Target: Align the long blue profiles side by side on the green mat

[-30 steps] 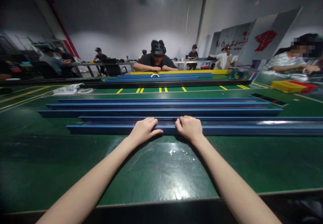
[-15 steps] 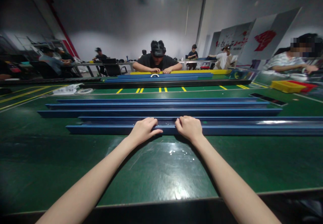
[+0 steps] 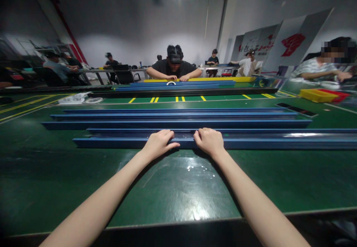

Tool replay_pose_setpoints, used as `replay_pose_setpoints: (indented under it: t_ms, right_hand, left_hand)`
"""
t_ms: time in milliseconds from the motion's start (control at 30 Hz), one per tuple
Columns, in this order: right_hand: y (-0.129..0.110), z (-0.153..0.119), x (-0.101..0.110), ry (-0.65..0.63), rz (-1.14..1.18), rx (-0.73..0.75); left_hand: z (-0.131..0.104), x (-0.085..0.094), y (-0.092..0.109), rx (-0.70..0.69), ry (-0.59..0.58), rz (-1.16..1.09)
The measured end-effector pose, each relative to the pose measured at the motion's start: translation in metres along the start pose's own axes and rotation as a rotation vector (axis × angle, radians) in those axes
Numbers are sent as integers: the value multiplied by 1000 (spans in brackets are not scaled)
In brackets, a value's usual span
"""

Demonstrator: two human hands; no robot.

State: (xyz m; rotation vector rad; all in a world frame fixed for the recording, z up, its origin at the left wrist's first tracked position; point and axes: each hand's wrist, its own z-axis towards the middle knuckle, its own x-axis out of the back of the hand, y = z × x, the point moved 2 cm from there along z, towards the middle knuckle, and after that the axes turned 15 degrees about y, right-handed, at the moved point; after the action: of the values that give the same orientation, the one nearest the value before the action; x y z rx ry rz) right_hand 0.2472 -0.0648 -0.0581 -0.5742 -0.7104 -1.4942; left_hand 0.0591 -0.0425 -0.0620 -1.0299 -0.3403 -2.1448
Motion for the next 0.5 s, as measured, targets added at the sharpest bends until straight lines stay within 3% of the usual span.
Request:
replay_pose_setpoints:
  t_ms: [500]
  right_hand:
    - [3,1,-2,167,35,66]
  left_hand:
    - [0,2,0,-7,-17,13]
